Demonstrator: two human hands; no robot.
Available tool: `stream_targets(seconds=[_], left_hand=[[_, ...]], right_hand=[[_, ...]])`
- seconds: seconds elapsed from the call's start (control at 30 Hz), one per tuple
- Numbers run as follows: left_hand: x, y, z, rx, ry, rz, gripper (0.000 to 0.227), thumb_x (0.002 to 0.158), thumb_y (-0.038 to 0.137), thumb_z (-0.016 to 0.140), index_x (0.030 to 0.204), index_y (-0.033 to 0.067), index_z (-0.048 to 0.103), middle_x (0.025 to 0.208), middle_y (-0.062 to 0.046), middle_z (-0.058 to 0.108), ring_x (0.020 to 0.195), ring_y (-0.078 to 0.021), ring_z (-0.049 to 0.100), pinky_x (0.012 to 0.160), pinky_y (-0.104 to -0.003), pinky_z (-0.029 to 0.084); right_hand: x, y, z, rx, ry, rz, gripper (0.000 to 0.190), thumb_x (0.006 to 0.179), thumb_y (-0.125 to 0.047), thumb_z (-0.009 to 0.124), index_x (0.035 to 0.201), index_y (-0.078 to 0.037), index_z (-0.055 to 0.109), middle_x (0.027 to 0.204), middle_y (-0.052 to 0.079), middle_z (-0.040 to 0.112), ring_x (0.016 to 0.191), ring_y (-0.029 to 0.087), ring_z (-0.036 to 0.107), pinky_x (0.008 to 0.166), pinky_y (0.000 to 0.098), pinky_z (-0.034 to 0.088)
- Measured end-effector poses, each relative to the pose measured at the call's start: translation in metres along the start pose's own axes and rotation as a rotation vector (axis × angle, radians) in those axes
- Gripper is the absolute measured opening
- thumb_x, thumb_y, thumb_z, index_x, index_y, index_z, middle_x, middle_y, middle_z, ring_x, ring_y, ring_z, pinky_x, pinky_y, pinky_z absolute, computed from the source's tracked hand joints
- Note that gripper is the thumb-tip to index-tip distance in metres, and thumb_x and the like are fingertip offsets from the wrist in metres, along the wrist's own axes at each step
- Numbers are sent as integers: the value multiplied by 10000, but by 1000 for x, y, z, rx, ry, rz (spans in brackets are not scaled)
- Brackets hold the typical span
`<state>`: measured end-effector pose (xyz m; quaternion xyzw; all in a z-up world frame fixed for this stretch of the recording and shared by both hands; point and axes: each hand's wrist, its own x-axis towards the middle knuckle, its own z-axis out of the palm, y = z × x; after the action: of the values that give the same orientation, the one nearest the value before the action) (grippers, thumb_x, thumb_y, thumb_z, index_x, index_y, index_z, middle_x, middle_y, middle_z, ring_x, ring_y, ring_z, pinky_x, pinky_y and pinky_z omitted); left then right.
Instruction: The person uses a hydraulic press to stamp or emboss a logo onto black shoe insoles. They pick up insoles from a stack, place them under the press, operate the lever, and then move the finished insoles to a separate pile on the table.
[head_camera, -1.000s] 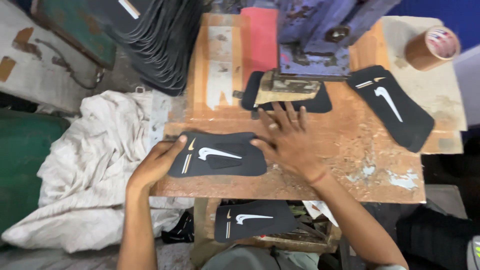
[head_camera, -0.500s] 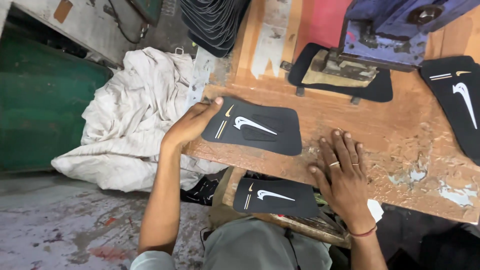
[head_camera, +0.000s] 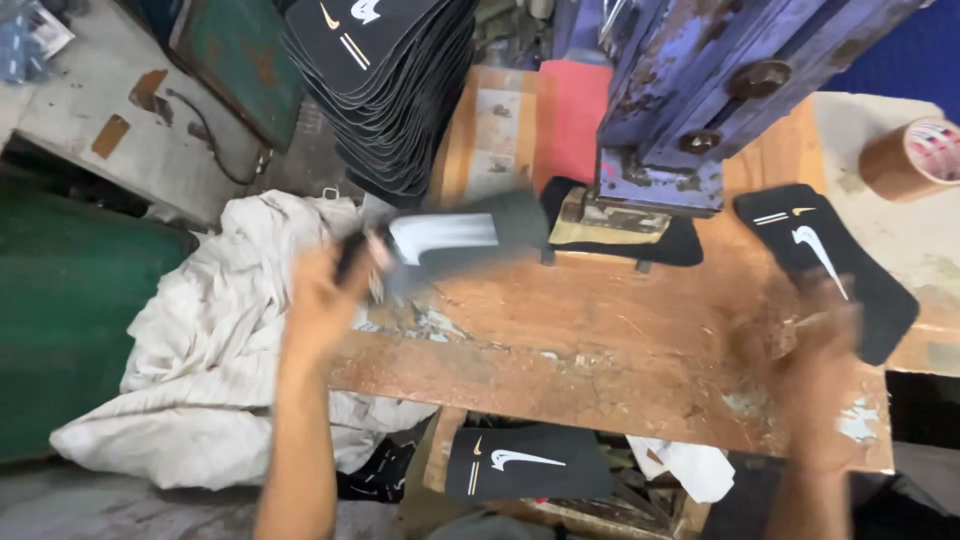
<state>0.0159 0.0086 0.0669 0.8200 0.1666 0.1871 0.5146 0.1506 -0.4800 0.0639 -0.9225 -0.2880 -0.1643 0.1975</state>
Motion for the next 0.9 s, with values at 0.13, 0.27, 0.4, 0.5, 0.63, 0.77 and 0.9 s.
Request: stream_targets(seconds=[0.13,0.27,0.4,0.5,0.63,0.77,0.9], left_hand=[[104,69,-24,-334,256,418,226,1083,42,739,1281,-24,651,1132,-23,711,1023,-103,646,931,-273,545],[174,52,-15,-258,295,648,381,1020,-83,751,1347,-64,555,1291,-157,663,1187,-190,616,1031,-349,497],[97,96,2,38,509,525,472,969,15,776,1352,-37,505,1323,-157,616,1192,-246,654,1005,-370,551],[23,59,37,13,493,570,389,1031,4,659,1386,9,500,1352,-131,601,1230,-246,657,1032,-376,575],[-30,8,95,36,2,67,470,900,45,673,1363,101,611,1148,-70,725,899,-133,721,594,-308,562],[-40,27,107,-4,-92,45,467,858,55,752,1308,68,626,1039,-76,755,819,-173,687,696,-319,564],[-43,21,111,89,-18,275,400,887,71,754,1272,48,648,1017,-71,758,929,-210,687,790,-321,539]], right_hand=[[10,120,-2,-202,31,99,612,971,-472,799,1284,42,682,1305,354,618,1276,472,581,1170,526,467],[2,101,-11,-221,19,145,563,968,-458,767,1229,37,709,1249,348,651,1228,491,623,1071,528,499],[-4,47,-33,-176,76,354,367,1103,-297,613,1238,24,728,1120,304,697,991,431,660,889,496,528],[-76,54,13,-194,113,401,282,1071,-201,553,1126,44,681,1093,265,711,859,391,657,760,481,521],[-54,-59,1,-71,71,18,307,897,-193,693,1131,4,718,1307,190,679,1278,405,624,1095,533,474],[-45,-64,3,46,36,177,309,913,-235,735,1119,-8,703,1349,176,661,1375,384,562,1135,478,440],[-32,-84,17,56,14,91,346,881,-246,753,1133,-13,713,1369,161,625,1362,378,538,1148,527,398]])
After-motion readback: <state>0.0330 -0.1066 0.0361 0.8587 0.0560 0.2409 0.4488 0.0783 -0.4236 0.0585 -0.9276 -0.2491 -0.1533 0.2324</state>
